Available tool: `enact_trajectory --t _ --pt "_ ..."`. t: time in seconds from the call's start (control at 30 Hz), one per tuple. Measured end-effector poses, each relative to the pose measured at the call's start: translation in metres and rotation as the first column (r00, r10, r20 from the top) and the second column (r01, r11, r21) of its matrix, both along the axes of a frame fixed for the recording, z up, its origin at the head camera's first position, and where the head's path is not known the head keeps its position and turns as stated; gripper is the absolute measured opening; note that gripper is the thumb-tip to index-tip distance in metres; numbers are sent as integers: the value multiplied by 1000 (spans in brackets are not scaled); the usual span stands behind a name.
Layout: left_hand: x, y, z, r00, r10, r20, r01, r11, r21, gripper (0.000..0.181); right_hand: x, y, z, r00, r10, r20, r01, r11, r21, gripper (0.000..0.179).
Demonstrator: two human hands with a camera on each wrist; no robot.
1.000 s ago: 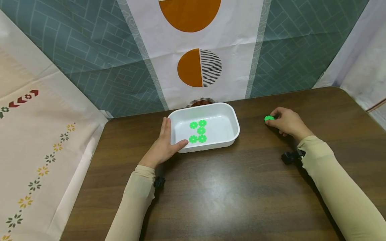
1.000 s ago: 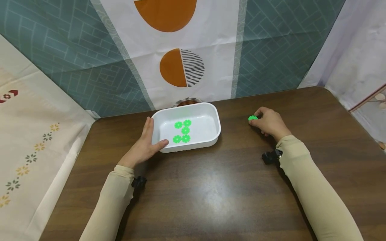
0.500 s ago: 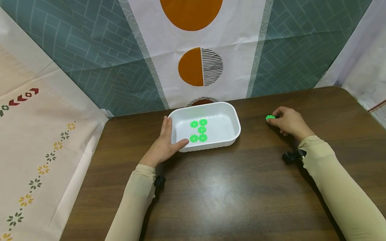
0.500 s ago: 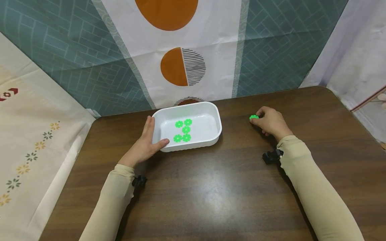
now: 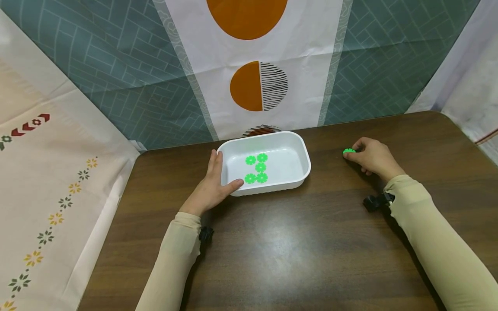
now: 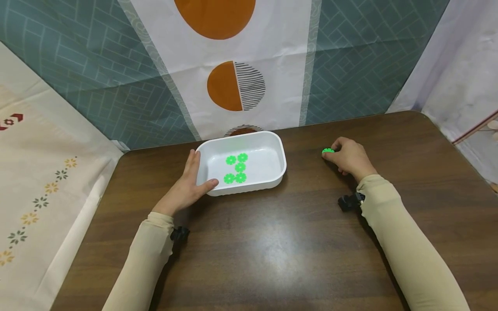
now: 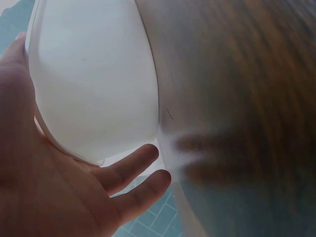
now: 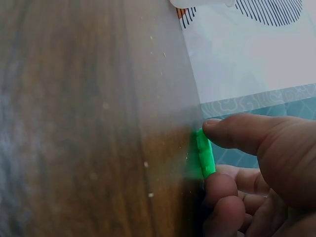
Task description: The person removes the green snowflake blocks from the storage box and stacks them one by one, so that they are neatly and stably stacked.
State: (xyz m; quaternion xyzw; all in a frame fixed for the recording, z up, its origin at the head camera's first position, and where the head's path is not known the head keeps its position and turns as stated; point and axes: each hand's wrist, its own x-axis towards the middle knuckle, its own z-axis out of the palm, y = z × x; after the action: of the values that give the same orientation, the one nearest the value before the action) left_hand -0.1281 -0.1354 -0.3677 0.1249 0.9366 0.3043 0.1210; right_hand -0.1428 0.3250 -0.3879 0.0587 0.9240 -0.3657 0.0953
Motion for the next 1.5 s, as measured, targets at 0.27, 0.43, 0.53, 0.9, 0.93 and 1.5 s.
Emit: enact_trajectory --t 0.27,0.43,0.53,0.9,0.93,1.5 --pt "-1 -3 -1 1000 -4 -2 4 1000 20 115 -1 -1 4 1000 1 0 -1 1000 20 57" --pt "-1 -2 -2 1000 -11 6 11 998 58 118 -3 1 7 1000 13 18 -12 999 -40 72" --pt "-1 -2 -3 1000 -18 23 16 996 89 120 -4 0 13 1000 10 -3 -10 989 -150 69" --pt "-6 -8 -3 996 -12 89 -1 990 141 128 -18 -53 62 991 16 -132 -77 880 -469 31" --pt "-7 -8 -3 995 -16 96 1 989 149 128 -20 -60 67 989 23 -147 -92 871 -483 30" --pt "-6 -8 -1 996 -26 86 12 987 159 130 -78 -177 88 944 67 -322 -283 662 -694 20"
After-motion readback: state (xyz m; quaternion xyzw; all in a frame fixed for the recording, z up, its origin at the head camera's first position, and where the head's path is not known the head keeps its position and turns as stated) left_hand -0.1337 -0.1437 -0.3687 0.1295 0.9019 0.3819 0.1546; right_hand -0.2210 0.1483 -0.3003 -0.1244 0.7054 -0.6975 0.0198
